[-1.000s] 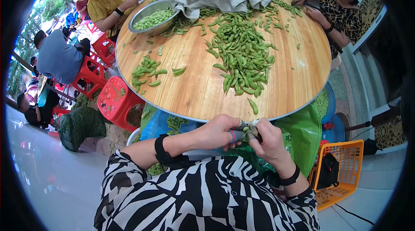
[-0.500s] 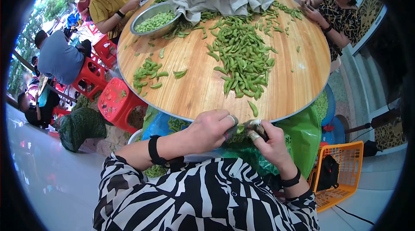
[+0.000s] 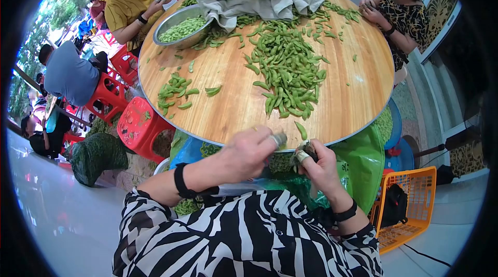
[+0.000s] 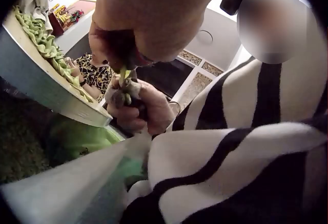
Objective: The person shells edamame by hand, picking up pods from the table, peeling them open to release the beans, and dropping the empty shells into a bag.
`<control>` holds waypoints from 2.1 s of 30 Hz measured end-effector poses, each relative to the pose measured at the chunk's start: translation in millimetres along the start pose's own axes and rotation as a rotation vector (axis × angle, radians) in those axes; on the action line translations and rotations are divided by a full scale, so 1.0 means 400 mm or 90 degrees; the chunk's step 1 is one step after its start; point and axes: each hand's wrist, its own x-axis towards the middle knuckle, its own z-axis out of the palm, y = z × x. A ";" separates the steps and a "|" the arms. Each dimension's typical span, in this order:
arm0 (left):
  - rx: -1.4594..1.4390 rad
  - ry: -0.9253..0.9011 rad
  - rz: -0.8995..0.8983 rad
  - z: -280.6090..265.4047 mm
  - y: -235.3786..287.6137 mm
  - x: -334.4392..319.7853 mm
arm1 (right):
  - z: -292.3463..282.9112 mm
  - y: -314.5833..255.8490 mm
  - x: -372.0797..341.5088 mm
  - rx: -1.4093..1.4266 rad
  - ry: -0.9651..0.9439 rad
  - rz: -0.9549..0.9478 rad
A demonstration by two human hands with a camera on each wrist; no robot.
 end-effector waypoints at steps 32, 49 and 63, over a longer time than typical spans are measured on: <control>-0.720 -0.014 -0.382 0.097 -0.034 0.084 | -0.006 -0.022 -0.011 0.267 -0.042 0.003; -0.620 0.005 -0.338 0.081 -0.013 0.077 | 0.000 -0.018 -0.009 0.302 -0.055 -0.048; -1.219 -0.124 -0.436 0.083 -0.068 0.077 | -0.017 -0.024 0.009 0.583 -0.133 0.068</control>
